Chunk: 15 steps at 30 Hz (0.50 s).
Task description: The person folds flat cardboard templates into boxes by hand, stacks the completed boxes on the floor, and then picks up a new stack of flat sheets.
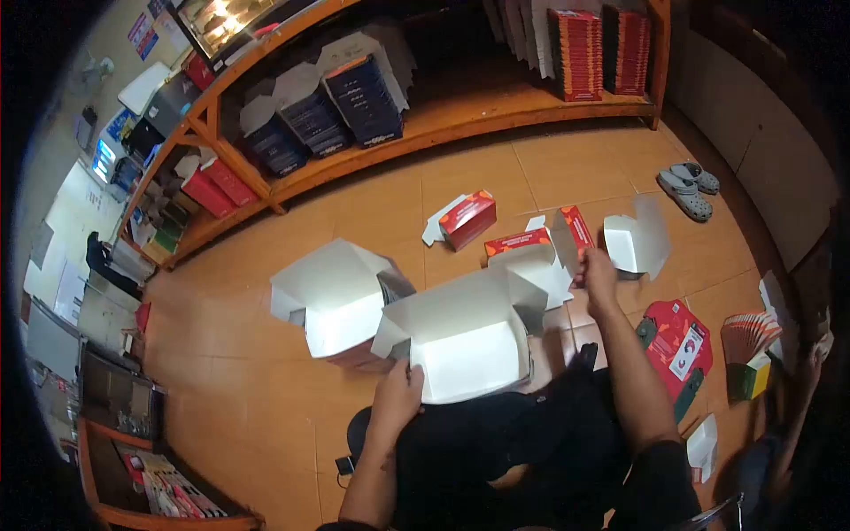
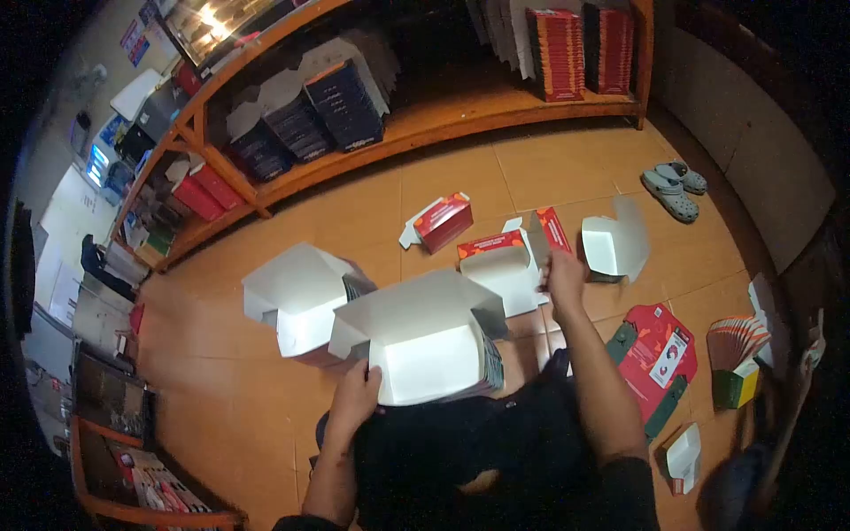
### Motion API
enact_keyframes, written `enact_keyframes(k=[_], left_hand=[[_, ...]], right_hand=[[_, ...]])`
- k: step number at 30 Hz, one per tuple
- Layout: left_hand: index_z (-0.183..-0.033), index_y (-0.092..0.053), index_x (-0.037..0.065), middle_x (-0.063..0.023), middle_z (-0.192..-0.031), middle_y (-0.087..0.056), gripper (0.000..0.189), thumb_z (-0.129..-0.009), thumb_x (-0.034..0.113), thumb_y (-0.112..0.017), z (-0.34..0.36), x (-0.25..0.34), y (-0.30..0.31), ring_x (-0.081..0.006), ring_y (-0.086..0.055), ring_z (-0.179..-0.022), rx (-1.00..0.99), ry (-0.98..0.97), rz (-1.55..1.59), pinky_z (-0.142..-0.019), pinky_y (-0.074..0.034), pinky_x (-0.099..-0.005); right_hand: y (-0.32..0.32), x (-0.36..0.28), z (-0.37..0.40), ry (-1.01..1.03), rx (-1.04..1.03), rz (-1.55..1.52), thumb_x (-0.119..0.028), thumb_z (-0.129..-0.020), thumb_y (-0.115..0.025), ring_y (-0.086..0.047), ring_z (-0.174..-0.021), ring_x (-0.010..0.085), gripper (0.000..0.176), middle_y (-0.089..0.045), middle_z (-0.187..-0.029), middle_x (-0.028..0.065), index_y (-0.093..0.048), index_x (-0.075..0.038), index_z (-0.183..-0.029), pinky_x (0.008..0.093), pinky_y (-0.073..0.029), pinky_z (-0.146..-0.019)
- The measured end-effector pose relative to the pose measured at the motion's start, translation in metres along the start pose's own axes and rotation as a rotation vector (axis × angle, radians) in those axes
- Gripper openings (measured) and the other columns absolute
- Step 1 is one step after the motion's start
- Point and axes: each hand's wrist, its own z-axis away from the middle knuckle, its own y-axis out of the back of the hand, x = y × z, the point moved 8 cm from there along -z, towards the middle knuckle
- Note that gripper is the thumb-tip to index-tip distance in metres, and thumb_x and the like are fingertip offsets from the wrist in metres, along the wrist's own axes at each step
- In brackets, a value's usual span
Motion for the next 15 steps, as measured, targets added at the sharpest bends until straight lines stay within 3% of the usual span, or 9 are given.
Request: enact_keyframes(k=[1, 2, 4, 5, 7, 9, 11, 12, 15], left_hand=[[-0.1, -0.06, -0.006, -0.0231, -0.083, -0.068, 0.031, -0.096, 0.023, -0.05, 0.001, -0.009, -0.003, -0.0356, -0.069, -0.069, 0.006, 0.066, 0.106, -0.064, -0.054, -0.0455], [-0.104, -0.059, -0.006, -0.0226, -0.087, -0.068, 0.032, -0.097, 0.024, -0.052, 0.003, -0.018, -0.007, -0.0326, -0.069, -0.072, 0.008, 0.136, 0.212, -0.064, -0.054, -0.0424], [-0.104, -0.058, -0.005, -0.0208, -0.089, -0.068, 0.029, -0.096, 0.022, -0.053, -0.003, -0.014, -0.002, -0.0285, -0.069, -0.074, 0.137, -0.006, 0.115, -0.065, -0.052, -0.0387], [-0.103, -0.058, -0.005, -0.019, -0.09, -0.067, 0.027, -0.096, 0.02, -0.054, -0.003, -0.005, 0.003, -0.0244, -0.068, -0.077, 0.256, -0.124, 0.035, -0.066, -0.051, -0.035], [-0.099, -0.058, -0.003, -0.0143, -0.086, -0.065, 0.017, -0.094, 0.013, -0.057, -0.002, -0.004, 0.003, -0.0181, -0.062, -0.078, 0.266, -0.053, 0.158, -0.068, -0.048, -0.0294], [-0.095, -0.059, -0.001, -0.012, -0.087, -0.063, 0.008, -0.089, 0.005, -0.06, 0.001, -0.02, 0.002, -0.0162, -0.058, -0.071, 0.37, -0.253, 0.248, -0.065, -0.047, -0.0276], [-0.094, -0.062, 0.001, -0.013, -0.096, -0.063, 0.009, -0.084, 0.001, -0.064, 0.008, -0.011, 0.012, -0.0153, -0.057, -0.07, 0.439, -0.401, 0.166, -0.064, -0.046, -0.0257], [-0.094, -0.064, 0.001, -0.0135, -0.1, -0.063, 0.012, -0.083, 0.003, -0.066, 0.015, 0.002, 0.013, -0.0155, -0.058, -0.071, 0.388, -0.524, 0.146, -0.064, -0.047, -0.0253], [-0.096, -0.068, 0.002, -0.0154, -0.106, -0.064, 0.019, -0.078, 0.006, -0.071, 0.021, 0.007, 0.02, -0.0203, -0.063, -0.077, 0.243, -0.642, 0.108, -0.069, -0.052, -0.0285]], right_hand=[[-0.011, 0.049, -0.028, -0.269, -0.102, -0.175, -0.04, -0.094, -0.055, -0.057, -0.058, 0.0165, 0.035, -0.056, -0.069, 0.002, -0.057, -0.006, -0.087, 0.0308, -0.051, -0.054], [-0.025, 0.102, -0.055, -0.403, -0.309, -0.2, -0.046, -0.091, -0.055, -0.06, -0.081, 0.0208, 0.045, -0.06, -0.092, 0.0087, -0.054, -0.004, -0.107, 0.0388, -0.054, -0.069], [-0.052, 0.141, -0.08, -0.608, -0.192, -0.219, -0.053, -0.089, -0.058, -0.057, -0.103, 0.029, 0.074, -0.052, -0.126, 0.0156, -0.036, -0.005, -0.141, 0.0467, -0.052, -0.086], [-0.063, 0.152, -0.092, -0.607, -0.198, -0.226, -0.053, -0.089, -0.058, -0.057, -0.103, 0.029, 0.074, -0.052, -0.126, 0.0156, -0.036, -0.005, -0.141, 0.0467, -0.052, -0.086], [-0.077, 0.161, -0.113, -0.482, -0.027, -0.22, -0.053, -0.088, -0.061, -0.057, -0.109, 0.0307, 0.077, -0.051, -0.129, 0.0155, -0.034, -0.006, -0.143, 0.0482, -0.051, -0.088], [-0.086, 0.173, -0.129, -0.544, 0.001, -0.306, -0.049, -0.091, -0.06, -0.054, -0.114, 0.0288, 0.068, -0.05, -0.133, 0.0142, -0.037, -0.012, -0.142, 0.0449, -0.05, -0.092], [-0.102, 0.175, -0.144, -0.453, -0.126, -0.424, -0.041, -0.095, -0.057, -0.061, -0.103, 0.0226, 0.043, -0.058, -0.124, 0.0081, -0.051, -0.014, -0.129, 0.0392, -0.054, -0.085], [-0.107, 0.175, -0.151, -0.426, -0.136, -0.41, -0.033, -0.097, -0.055, -0.065, -0.092, 0.0176, 0.025, -0.064, -0.111, 0.0029, -0.059, -0.015, -0.114, 0.0353, -0.056, -0.08], [-0.127, 0.105, -0.139, -0.263, -0.224, -0.493, -0.029, -0.097, -0.056, -0.064, -0.09, 0.0146, 0.023, -0.065, -0.106, 0.0012, -0.058, -0.014, -0.114, 0.0332, -0.055, -0.081]])
